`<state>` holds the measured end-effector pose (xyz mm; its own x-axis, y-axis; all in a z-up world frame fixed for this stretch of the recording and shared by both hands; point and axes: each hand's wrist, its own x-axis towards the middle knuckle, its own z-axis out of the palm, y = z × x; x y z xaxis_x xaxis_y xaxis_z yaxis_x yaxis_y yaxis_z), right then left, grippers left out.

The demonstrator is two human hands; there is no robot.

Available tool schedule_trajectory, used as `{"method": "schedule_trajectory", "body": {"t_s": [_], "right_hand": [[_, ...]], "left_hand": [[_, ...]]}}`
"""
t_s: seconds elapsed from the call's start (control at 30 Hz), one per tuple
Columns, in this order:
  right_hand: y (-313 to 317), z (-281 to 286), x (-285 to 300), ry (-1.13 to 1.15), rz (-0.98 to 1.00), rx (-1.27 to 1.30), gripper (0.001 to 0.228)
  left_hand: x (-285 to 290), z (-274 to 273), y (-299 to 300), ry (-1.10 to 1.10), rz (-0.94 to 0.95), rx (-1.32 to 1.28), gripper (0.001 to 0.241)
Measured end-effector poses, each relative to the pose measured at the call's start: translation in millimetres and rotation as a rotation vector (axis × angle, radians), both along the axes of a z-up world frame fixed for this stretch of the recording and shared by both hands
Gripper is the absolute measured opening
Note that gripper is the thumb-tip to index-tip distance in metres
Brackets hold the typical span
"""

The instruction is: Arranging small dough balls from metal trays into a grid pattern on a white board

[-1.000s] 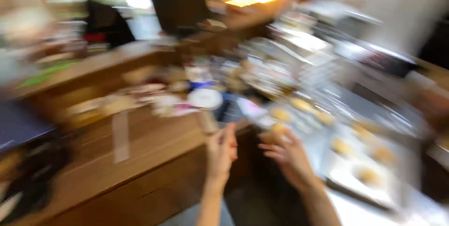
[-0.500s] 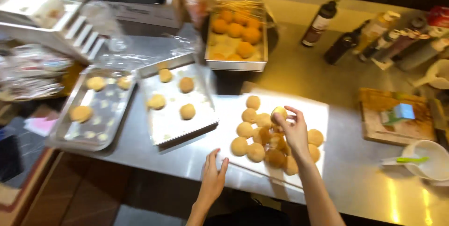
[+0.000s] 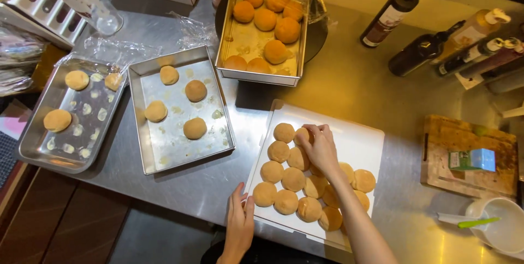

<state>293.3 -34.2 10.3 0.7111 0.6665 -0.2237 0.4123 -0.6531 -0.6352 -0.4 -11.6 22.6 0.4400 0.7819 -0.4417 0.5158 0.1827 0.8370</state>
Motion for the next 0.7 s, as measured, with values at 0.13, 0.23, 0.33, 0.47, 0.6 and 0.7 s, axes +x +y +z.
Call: {"method": "schedule_trajectory", "body": {"t_s": [0.13,0.23,0.33,0.47,0.6,0.7], "right_hand": [[-12,-6,9,0.000,0.042,0.052,0.037],[-17,-3,9,-0.034,0.066,0.077,0.040],[-17,0,4,-0.065,0.017,0.132,0.035],[-21,-21,4,-0.143,0.001,0.087,0.038],[-5,27,-33,-0.349,-0.091,0.204,0.035],[35,56,-64,-0.550,-0.038,0.470,0.027]], "left_hand": [[20,9,33,0.007,-0.020,0.115,0.054],[67,15,63,-0.092,-0.121,0.265,0.041],[130,17,91,-0.299,-0.271,0.456,0.033],[173,-12,105,-0.010,-0.599,0.762,0.059],[179,-42,104,-0.110,-0.626,0.696,0.065],[153,-19,111,-0.152,-0.652,0.572,0.069]]}}
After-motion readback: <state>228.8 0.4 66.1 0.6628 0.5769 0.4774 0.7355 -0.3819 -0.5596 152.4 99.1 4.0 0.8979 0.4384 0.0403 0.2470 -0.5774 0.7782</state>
